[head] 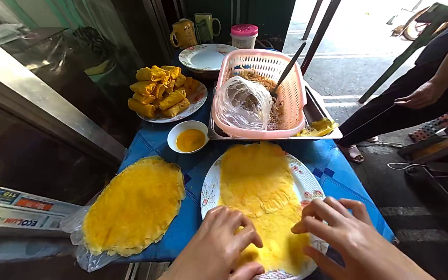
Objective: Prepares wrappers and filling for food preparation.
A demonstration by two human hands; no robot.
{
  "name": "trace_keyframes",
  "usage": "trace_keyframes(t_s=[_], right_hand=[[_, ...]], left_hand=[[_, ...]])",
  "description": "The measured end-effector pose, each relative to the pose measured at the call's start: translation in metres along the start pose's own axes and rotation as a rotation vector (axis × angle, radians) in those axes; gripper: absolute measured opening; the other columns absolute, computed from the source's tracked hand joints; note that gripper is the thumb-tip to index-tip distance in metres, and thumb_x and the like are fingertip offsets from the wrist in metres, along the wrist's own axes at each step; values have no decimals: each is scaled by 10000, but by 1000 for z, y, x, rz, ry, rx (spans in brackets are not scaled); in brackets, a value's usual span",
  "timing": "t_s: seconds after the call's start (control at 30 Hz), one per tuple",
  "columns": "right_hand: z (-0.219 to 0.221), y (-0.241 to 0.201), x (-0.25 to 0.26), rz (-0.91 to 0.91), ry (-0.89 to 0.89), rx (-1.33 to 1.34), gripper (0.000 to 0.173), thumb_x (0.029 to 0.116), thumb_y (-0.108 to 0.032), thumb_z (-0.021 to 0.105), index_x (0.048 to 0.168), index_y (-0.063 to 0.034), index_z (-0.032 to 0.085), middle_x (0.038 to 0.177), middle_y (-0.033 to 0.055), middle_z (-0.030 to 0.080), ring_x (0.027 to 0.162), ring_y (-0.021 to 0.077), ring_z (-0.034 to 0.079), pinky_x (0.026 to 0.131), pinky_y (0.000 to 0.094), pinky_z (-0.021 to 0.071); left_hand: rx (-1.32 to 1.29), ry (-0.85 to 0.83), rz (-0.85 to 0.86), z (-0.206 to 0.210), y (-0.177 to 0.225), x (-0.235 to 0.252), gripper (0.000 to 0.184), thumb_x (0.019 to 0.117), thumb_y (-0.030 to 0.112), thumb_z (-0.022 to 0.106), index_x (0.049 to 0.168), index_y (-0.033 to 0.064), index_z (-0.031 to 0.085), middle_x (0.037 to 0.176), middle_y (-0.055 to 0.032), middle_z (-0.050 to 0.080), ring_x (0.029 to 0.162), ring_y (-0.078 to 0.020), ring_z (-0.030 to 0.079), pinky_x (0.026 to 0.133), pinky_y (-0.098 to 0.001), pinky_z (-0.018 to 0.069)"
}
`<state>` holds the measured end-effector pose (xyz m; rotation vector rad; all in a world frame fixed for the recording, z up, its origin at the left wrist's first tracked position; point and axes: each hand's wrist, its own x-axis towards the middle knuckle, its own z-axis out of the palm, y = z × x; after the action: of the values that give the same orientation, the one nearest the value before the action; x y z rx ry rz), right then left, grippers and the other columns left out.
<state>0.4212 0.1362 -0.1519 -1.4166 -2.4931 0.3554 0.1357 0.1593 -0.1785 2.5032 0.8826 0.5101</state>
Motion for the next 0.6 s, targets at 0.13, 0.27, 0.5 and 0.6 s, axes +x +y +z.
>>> trace_keyframes(t_s=[0.13, 0.27, 0.5, 0.6], right_hand=[[20, -3, -5, 14, 70, -71, 72, 933, -242, 657, 920, -179, 689, 995, 58, 671, 984, 269, 641, 934, 569, 398], [14, -3, -1, 25, 197, -175, 104, 955, -251, 591, 905, -191, 660, 1041, 41, 681, 1013, 236, 631, 960, 539, 380], [-1, 5, -3, -16, 82, -74, 153, 964, -344, 644, 977, -216, 727, 1029, 24, 696, 989, 240, 637, 968, 569, 373], [21, 22, 9, -21, 262, -136, 169, 975, -324, 560, 964, -243, 708, 950, -26, 694, 930, 190, 658, 923, 548, 421]], left_hand=[[41, 28, -52, 9, -1, -9, 264, 1017, 421, 592, 1075, 200, 724, 1139, -10, 709, 1126, -227, 646, 1064, -514, 438], [62, 62, -54, 11, 4, -4, 241, 1048, 368, 551, 1071, 197, 719, 1118, -1, 717, 1108, -211, 654, 1067, -476, 442], [37, 88, -33, 8, 2, -1, 242, 1067, 334, 527, 1090, 185, 716, 1066, -7, 721, 1075, -187, 672, 1060, -448, 461], [213, 185, -7, 9, -7, 6, 209, 1034, 331, 552, 1080, 219, 722, 1074, 17, 712, 1026, -175, 669, 967, -415, 501]])
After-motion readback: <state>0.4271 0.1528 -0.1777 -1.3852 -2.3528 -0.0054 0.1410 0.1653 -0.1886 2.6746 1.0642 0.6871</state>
